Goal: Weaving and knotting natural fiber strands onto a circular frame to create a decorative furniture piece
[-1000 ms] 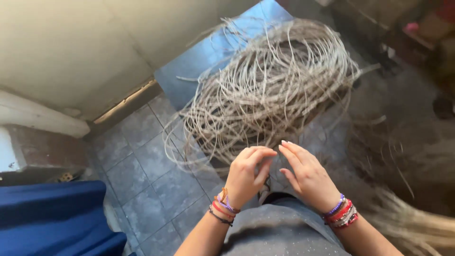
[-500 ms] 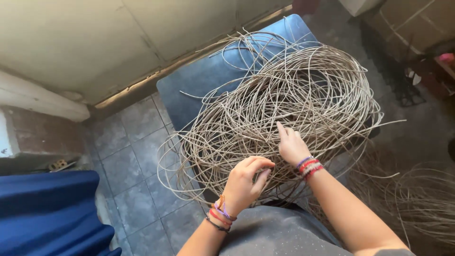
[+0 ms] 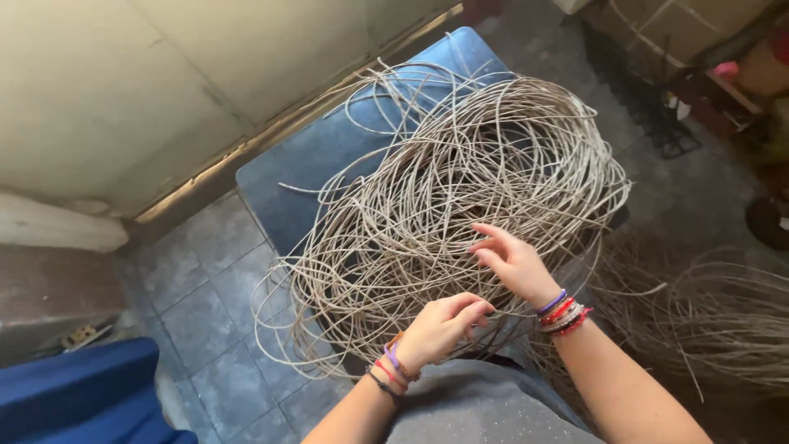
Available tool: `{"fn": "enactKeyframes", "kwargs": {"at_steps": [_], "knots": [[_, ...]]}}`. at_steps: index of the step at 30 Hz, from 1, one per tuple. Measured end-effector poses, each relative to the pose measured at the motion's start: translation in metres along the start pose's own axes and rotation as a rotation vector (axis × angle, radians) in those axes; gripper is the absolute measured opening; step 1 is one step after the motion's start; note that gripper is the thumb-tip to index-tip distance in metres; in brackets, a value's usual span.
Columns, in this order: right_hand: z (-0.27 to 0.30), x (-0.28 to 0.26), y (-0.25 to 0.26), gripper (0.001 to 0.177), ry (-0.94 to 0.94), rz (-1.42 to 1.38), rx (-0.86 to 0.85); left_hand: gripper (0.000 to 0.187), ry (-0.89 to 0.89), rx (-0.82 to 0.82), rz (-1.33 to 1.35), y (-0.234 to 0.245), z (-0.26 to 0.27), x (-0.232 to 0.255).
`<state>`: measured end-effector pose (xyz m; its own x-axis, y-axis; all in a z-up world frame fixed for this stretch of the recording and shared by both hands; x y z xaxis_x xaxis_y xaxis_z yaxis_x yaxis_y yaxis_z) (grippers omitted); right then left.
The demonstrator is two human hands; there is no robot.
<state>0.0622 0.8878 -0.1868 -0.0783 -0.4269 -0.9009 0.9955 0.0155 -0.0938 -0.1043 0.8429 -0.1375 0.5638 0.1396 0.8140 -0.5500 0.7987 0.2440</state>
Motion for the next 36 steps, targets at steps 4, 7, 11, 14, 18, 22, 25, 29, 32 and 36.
{"fn": "enactKeyframes", "kwargs": {"at_steps": [4, 7, 11, 14, 18, 22, 25, 29, 32, 36], "knots": [[-0.009, 0.014, 0.061, 0.038, 0.317, 0.921, 0.35, 0.036, -0.043, 0.048, -0.081, 0.007, -0.006, 0.009], [-0.029, 0.045, 0.1, 0.038, 0.319, 1.256, 0.465, 0.033, -0.063, 0.053, -0.097, 0.009, -0.013, 0.016], [-0.04, 0.055, 0.121, 0.054, 0.279, 1.255, 0.36, 0.032, -0.053, 0.005, -0.041, 0.005, -0.022, 0.026], [0.013, -0.022, 0.077, 0.04, 0.667, 1.044, 0.314, 0.037, -0.061, -0.152, 0.371, -0.02, -0.036, 0.014], [0.107, -0.092, 0.015, 0.016, 0.994, 0.852, 0.217, 0.078, 0.003, -0.448, 0.681, -0.052, -0.038, 0.03], [0.164, -0.118, -0.024, 0.016, 1.045, 0.758, 0.018, 0.071, -0.072, -0.879, 1.318, -0.088, -0.037, 0.043], [0.194, -0.116, -0.028, 0.021, 1.05, 0.698, -0.018, 0.075, -0.103, -0.931, 1.498, -0.085, -0.03, 0.069], [0.225, -0.094, -0.031, 0.027, 0.977, 0.595, -0.023, 0.06, -0.31, -0.68, 1.373, -0.06, -0.032, 0.087], [0.24, -0.079, -0.023, 0.009, 0.834, 0.293, 0.159, 0.04, -0.274, -0.413, 1.193, -0.057, -0.047, 0.062], [0.225, -0.051, -0.005, 0.037, 0.532, 0.231, 0.536, 0.033, -0.246, -0.378, 0.688, -0.087, -0.031, 0.027]]}}
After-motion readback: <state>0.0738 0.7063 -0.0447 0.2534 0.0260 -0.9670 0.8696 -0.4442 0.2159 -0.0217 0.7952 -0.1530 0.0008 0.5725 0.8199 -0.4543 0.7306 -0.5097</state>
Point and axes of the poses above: each hand's wrist, its own z-axis away from the middle knuckle, its own y-axis out of the back of the hand, x = y × z, the point moved 7 cm from there along -z, towards the middle knuckle, and after that the axes turned 15 degrees about -z, right-handed, at the moved point
